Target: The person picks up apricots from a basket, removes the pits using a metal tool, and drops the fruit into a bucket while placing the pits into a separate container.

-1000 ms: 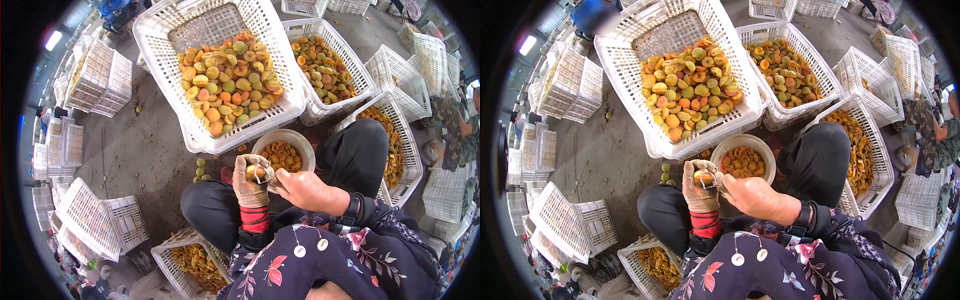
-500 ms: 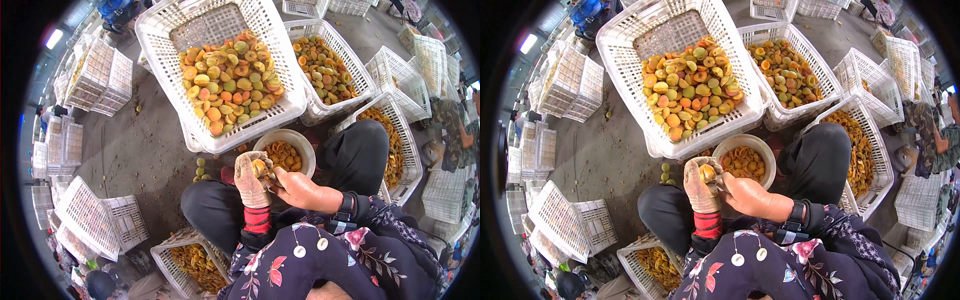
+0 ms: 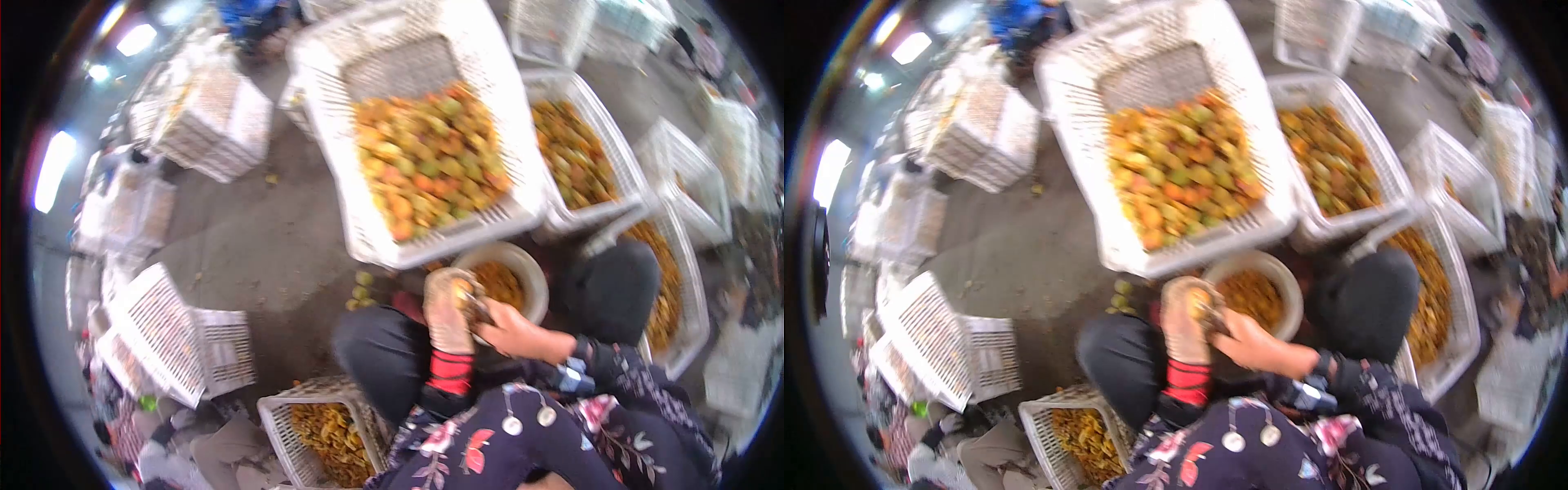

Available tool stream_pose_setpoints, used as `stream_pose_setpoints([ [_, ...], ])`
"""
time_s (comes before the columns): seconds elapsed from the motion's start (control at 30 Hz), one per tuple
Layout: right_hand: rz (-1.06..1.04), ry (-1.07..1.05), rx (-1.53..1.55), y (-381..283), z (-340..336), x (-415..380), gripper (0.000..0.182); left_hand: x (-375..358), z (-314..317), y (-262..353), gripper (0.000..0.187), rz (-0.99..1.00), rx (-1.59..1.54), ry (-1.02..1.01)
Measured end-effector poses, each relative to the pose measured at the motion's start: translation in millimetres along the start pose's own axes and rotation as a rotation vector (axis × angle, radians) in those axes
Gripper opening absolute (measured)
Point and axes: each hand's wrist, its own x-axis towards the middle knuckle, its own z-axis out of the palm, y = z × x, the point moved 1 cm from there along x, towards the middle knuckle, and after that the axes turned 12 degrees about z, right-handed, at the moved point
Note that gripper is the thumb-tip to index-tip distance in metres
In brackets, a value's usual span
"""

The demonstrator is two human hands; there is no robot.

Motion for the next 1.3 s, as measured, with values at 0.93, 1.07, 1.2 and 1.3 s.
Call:
stream_pose_setpoints([
  [0.93, 0.316, -0.190, -0.002, 29, -7, 12, 0.027, 10, -18, -22, 0.026, -0.163, -0.190, 0.160],
  [1.07, -0.306, 0.073, -0.494, 52, -14, 20, 0.027, 11, -19, -29, 0.027, -0.203, -0.015, 0.075],
  [1.2, 0.437, -0.398, 0.072, 5, -27, 4, 0.038, 12, -20, -26, 0.027, -0.101, -0.036, 0.025],
  [1.3, -0.200, 0.020, -0.491, 37, -22, 12, 0.040, 13, -20, -14, 0.025, -0.189, -0.039, -0.018],
])
